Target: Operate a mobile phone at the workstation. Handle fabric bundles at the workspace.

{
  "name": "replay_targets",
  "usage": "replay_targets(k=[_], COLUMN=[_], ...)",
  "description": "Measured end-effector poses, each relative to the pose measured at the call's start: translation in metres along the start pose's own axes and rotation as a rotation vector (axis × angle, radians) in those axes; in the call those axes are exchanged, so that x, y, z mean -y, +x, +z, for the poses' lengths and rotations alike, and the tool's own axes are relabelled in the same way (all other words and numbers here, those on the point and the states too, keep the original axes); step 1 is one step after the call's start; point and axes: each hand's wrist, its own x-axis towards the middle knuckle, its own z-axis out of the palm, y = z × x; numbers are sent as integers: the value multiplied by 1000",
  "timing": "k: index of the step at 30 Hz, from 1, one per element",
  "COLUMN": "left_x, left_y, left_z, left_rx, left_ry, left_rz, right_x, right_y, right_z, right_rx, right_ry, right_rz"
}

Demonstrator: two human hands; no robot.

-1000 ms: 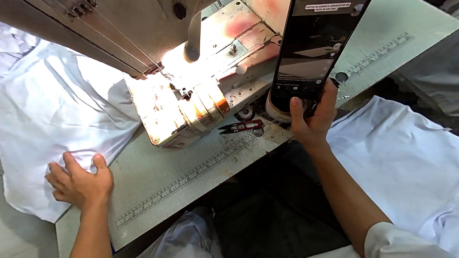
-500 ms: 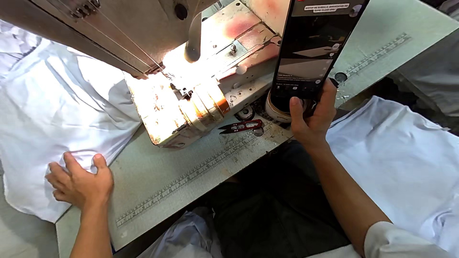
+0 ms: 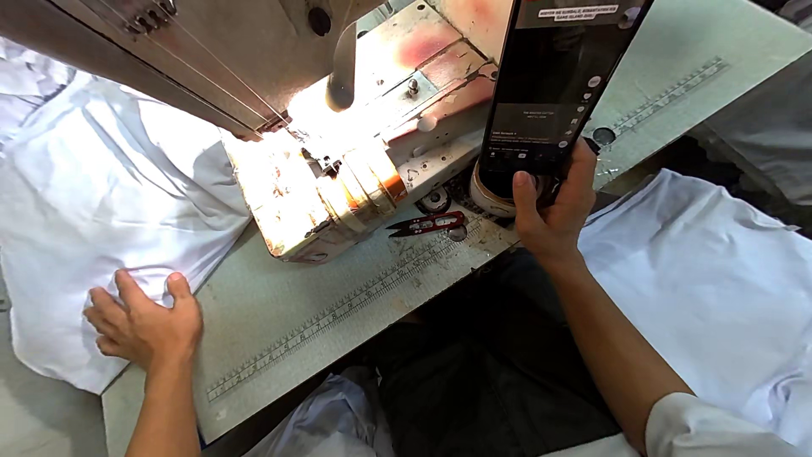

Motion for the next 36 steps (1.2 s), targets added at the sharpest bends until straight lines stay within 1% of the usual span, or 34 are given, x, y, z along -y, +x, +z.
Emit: replay_targets(k=[17, 36], left_x=[0, 1], left_y=[1, -1], left_z=[1, -1], left_rx=[-1, -2], left_ry=[25, -1], left_rz=[-9, 11], right_x=[-2, 0], right_y=[0, 0], right_z=[1, 0], right_rx=[-25, -2], right_ry=[-48, -19], right_rz=[-16, 0])
